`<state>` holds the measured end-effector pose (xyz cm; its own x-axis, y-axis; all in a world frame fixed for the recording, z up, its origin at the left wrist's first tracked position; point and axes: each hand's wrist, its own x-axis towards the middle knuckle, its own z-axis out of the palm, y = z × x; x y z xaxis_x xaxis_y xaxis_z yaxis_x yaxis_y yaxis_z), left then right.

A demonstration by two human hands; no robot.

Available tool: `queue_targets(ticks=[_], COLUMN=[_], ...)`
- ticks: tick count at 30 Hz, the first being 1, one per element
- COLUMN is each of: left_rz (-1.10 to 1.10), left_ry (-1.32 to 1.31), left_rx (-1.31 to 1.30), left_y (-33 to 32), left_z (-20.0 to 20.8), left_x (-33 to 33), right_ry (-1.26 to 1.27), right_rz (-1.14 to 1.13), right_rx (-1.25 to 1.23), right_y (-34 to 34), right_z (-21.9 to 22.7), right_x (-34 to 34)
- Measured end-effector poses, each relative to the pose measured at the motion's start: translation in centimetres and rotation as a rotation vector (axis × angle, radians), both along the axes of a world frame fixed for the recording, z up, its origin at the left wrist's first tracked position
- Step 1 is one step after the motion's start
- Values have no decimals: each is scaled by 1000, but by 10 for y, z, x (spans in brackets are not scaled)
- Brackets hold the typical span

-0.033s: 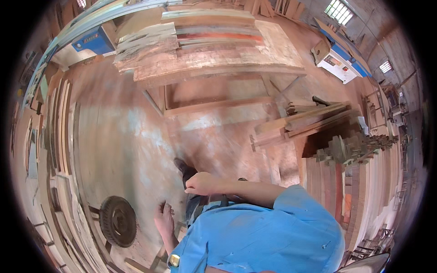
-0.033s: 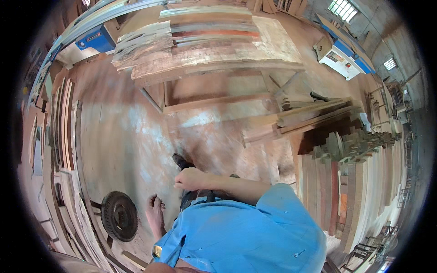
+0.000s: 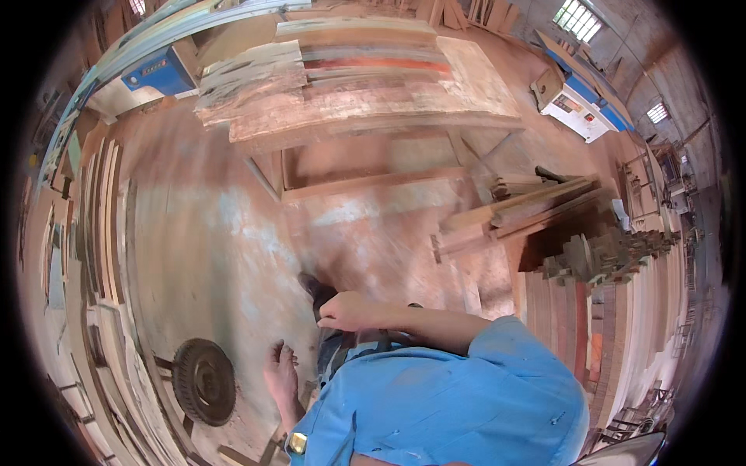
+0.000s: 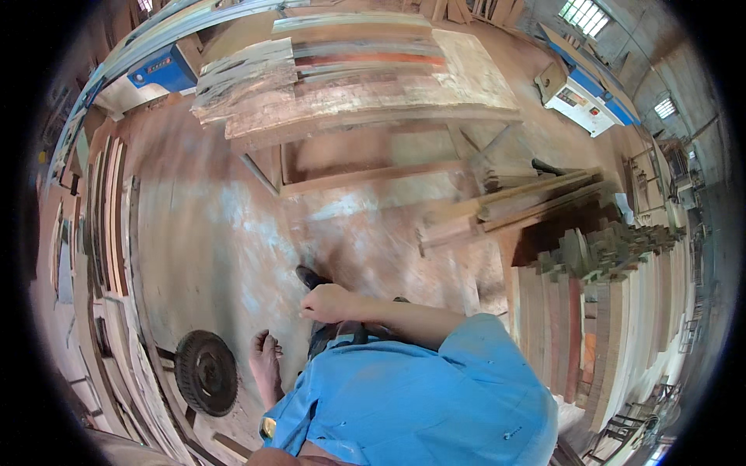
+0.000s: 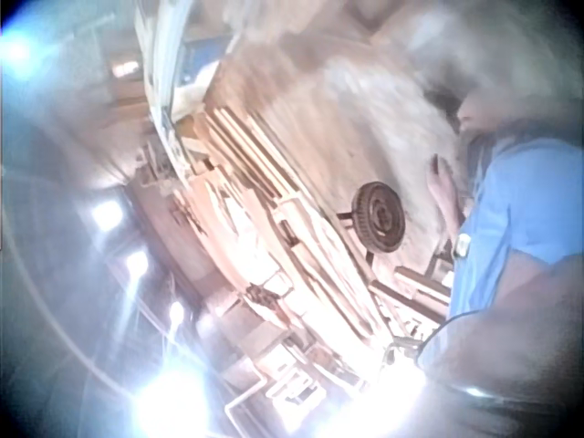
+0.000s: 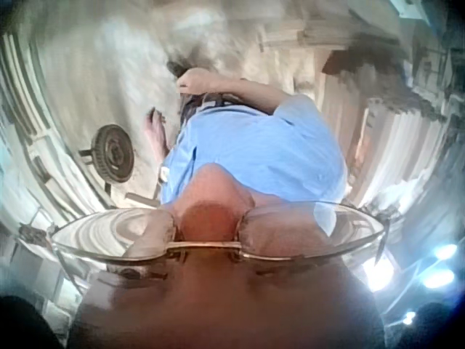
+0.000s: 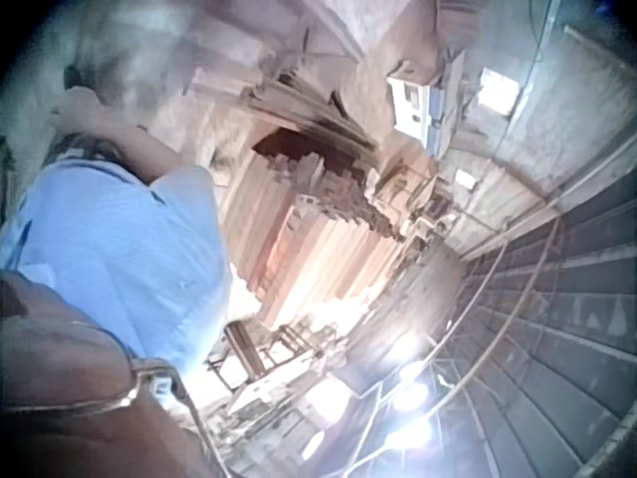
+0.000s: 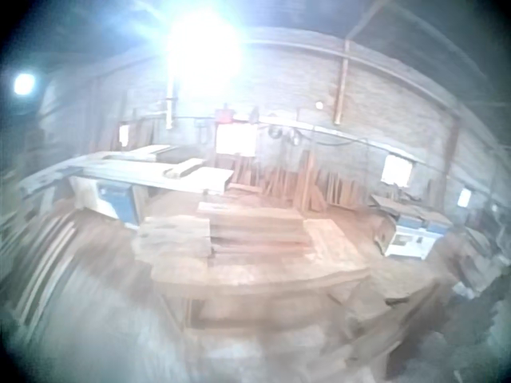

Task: The person picks up and moves various pieces of lumber and planks within a workshop. They carry pieces to a workbench, place them down, and handle them with both hands.

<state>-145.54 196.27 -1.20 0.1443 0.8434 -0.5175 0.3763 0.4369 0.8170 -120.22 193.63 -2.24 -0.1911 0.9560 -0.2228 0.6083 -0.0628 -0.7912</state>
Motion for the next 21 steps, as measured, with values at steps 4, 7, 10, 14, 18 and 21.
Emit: queue_targets(ticks=[4,7,10,14,18,21], left_rz=[-76,-81,-98,-82,-54,-118], left_ry=[-22,-47,2,14,93,165], left_rx=[-17,-18,1,8,13,151], left_y=[87,152,214,294,352,356], left_z=[-6,-9,-19,-12,-9,-6], left_x=[15,15,8,13,9,14], right_ry=[-53,-66,-93,-97,-114,-176], right_rz=[-168,-203,-246,-349,-347,-253], right_rx=[-17,-129,-178,-237,-199,-107], right_y=[61,97,126,171,215,227], right_z=[-11,-21,-28,-27,-19,-33], right_x=[29,52,72,96,109,115])
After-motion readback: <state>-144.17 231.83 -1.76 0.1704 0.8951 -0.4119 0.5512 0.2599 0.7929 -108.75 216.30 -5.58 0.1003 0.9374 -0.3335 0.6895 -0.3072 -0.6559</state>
